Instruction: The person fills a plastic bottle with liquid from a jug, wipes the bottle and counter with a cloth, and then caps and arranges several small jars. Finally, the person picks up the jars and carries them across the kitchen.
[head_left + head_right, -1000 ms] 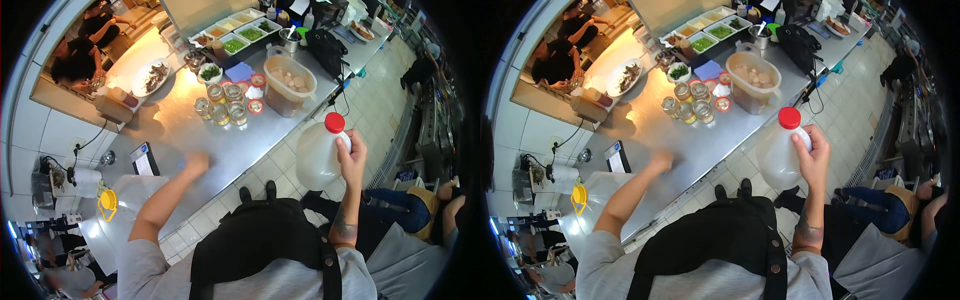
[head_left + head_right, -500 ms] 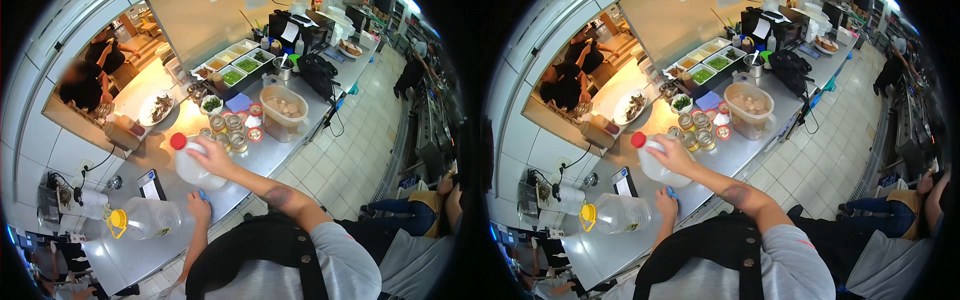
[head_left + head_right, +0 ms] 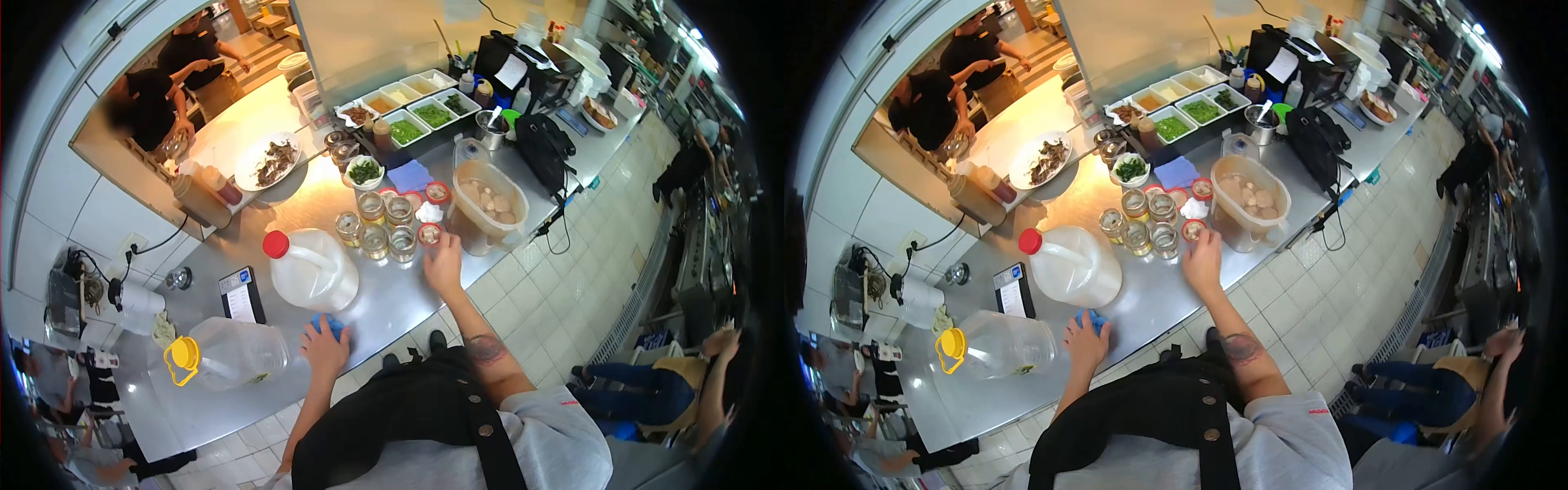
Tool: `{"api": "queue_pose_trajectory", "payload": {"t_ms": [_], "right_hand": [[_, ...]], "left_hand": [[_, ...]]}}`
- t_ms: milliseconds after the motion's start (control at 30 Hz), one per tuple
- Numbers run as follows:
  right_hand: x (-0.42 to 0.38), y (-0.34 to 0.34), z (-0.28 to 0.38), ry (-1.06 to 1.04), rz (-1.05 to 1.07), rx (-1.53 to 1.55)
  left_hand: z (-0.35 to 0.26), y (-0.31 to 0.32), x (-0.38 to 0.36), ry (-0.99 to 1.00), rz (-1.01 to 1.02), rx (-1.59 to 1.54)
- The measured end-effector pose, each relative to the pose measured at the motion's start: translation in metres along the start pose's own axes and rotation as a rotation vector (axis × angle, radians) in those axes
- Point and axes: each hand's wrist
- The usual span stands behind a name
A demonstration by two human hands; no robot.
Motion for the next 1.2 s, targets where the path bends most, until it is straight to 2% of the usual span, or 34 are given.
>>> {"api": "queue_pose_trajectory", "payload": {"t_ms": [67,100,200,267,333,433,533,633,700,833,900,1000,1033,1133,1200], "right_hand": [[0.004,0.009,-0.025,0.001,0.172,-0.255],[0.008,0.013,-0.027,-0.024,0.194,-0.234],[0.025,0.029,-0.041,-0.153,0.203,-0.195],[0.028,0.038,-0.05,-0.17,0.214,-0.186],[0.03,0.037,-0.055,-0.161,0.249,-0.171],[0.026,0.01,-0.047,-0.137,0.32,-0.116],[0.02,0.004,-0.055,-0.202,0.357,-0.052],[0.019,0.0,-0.06,-0.297,0.397,-0.045],[0.027,-0.011,-0.051,-0.306,0.414,-0.022],[0.06,0.003,-0.035,-0.315,0.307,-0.173],[0.088,0.033,-0.029,-0.324,0.319,-0.263],[0.104,0.068,-0.042,-0.171,0.514,-0.497],[0.1,0.067,-0.042,-0.201,0.407,-0.474],[0.086,0.052,-0.047,-0.195,0.393,-0.326],[0.067,0.014,-0.028,-0.104,0.389,0.04]], "left_hand": [[-0.028,-0.03,-0.006,0.031,0.159,-0.015],[-0.042,-0.035,-0.004,0.046,0.234,-0.026],[-0.079,0.002,0.01,0.316,0.116,-0.578],[-0.112,0.054,0.036,0.33,0.007,-0.742],[-0.138,0.094,0.065,0.256,-0.059,-0.806],[-0.168,0.113,0.091,0.192,-0.192,-0.911],[-0.182,0.123,0.102,0.123,-0.251,-0.941],[-0.196,0.129,0.112,0.074,-0.413,-0.973],[-0.197,0.127,0.122,0.074,-0.4,-0.995],[-0.189,0.116,0.122,-0.011,-0.318,-1.054],[-0.179,0.104,0.112,0.061,-0.362,-1.006],[-0.162,0.088,0.095,0.091,-0.377,-0.918],[-0.158,0.087,0.091,0.092,-0.368,-0.891],[-0.149,0.089,0.088,0.082,-0.374,-0.864],[-0.147,0.088,0.089,0.11,-0.354,-0.835]]}}
Point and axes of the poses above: each hand's wrist, its own x-axis towards the middle knuckle, its own y-axis out of the palm, z = x × y, and after that the axes turned 6 degrees about -x, right-handed
